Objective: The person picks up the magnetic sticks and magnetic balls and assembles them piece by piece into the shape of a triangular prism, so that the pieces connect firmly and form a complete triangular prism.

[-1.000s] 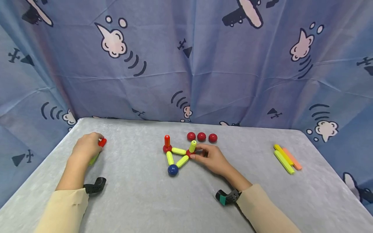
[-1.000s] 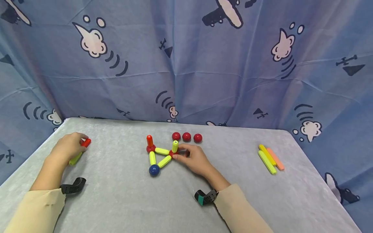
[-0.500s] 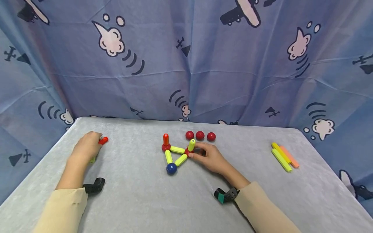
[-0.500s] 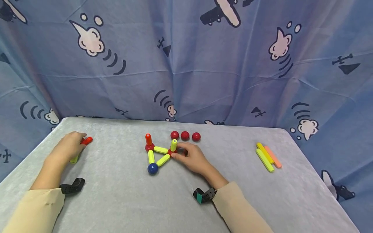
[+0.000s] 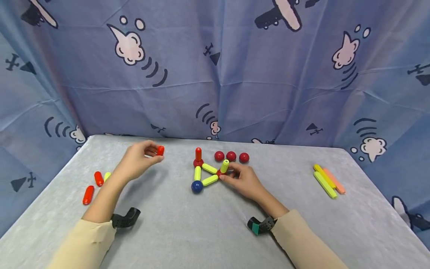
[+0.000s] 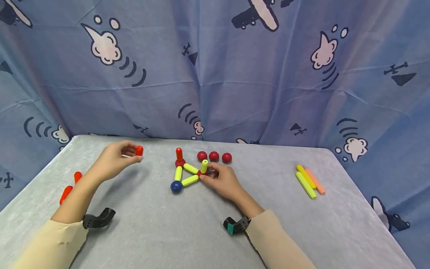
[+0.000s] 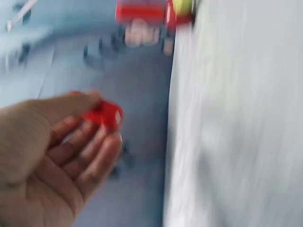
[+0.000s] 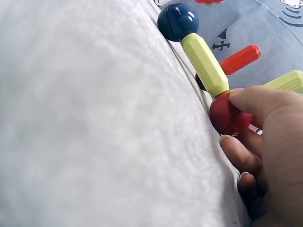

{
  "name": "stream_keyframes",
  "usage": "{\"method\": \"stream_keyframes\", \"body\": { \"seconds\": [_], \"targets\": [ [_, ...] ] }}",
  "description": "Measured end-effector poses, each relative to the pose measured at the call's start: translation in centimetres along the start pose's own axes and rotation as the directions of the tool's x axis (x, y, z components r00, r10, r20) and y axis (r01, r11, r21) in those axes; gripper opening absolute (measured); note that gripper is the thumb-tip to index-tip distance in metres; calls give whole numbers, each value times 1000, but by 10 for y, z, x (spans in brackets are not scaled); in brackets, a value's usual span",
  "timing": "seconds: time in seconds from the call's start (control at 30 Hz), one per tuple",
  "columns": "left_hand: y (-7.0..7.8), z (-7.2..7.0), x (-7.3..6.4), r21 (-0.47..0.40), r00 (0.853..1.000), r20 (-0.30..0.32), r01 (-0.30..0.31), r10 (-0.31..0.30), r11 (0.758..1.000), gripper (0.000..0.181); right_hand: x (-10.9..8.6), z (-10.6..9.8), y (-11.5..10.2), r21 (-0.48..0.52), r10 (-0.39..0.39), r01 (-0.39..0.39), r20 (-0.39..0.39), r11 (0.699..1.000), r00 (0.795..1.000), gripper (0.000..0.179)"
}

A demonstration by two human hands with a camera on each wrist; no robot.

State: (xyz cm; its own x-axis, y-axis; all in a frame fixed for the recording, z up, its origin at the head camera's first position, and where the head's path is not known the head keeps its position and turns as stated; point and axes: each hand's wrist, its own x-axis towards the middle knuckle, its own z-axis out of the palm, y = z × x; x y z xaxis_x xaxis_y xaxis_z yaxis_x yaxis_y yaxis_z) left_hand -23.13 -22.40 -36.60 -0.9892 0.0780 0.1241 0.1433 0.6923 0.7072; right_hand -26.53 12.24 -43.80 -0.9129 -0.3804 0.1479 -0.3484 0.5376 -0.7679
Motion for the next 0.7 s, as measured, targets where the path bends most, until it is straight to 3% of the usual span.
{"method": "stream_keyframes", "body": {
  "seconds": [0.1, 0.2, 0.37, 0.7],
  "targets": [
    [18, 25, 1, -156, 996, 81, -23, 36, 988, 30, 0, -1, 0, 8, 2, -2, -1, 1000, 1000, 22],
    [28, 45, -1, -251, 983, 162, -49, 92, 967, 30, 0, -1, 0, 11, 0, -1, 7, 1000, 1000, 22],
    [35, 65, -6, -281, 973, 190, -70, 127, 957, 27, 1, 0, 0, 17, -2, 1, 15, 1000, 1000, 22],
    [33, 82, -7, -298, 962, 217, -95, 164, 950, 28, -1, -1, 2, 14, -6, 6, 8, 1000, 1000, 22]
  ]
}}
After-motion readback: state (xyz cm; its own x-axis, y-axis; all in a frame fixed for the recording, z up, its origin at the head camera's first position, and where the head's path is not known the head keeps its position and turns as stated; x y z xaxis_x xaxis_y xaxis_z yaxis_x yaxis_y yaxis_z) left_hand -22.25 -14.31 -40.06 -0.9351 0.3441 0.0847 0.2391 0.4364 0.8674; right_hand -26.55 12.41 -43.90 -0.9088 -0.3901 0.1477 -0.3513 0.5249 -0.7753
